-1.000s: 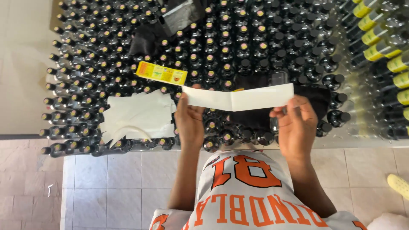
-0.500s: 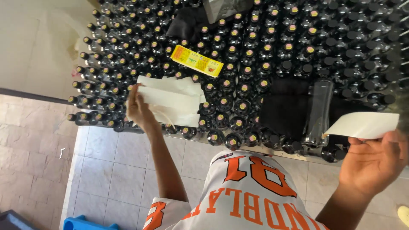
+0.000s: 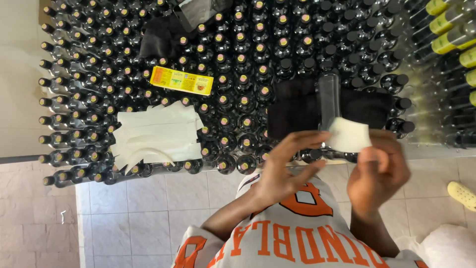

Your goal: Manual application of adhesive labels onto plastic bottles in a production environment.

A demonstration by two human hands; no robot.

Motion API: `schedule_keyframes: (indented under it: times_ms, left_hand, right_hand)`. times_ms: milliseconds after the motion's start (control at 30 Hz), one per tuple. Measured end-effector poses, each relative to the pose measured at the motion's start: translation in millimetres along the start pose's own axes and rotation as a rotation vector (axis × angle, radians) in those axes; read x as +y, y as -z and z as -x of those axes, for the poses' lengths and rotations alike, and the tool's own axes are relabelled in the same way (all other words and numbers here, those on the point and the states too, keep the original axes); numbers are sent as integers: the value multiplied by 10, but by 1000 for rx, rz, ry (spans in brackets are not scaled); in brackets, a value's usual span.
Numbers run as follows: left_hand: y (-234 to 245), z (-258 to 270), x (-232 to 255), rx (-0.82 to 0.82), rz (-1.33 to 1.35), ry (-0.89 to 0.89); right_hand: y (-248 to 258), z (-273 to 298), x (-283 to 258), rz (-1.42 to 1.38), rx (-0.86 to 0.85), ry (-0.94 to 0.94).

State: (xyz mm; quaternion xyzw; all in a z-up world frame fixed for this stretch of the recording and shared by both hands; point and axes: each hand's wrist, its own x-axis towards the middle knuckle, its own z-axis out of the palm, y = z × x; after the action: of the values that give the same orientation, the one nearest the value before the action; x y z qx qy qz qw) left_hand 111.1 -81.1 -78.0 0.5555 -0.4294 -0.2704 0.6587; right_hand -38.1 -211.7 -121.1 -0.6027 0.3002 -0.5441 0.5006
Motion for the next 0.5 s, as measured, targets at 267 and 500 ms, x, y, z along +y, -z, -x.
schedule_keyframes:
  times_ms: [267, 500]
  left_hand:
    - [-368, -35, -767, 317, 375, 132]
    - [-324, -214, -883, 517, 751, 378]
  right_hand:
    - [-224, -167, -328, 155, -566, 208]
    - [204, -126, 109, 185, -540, -198]
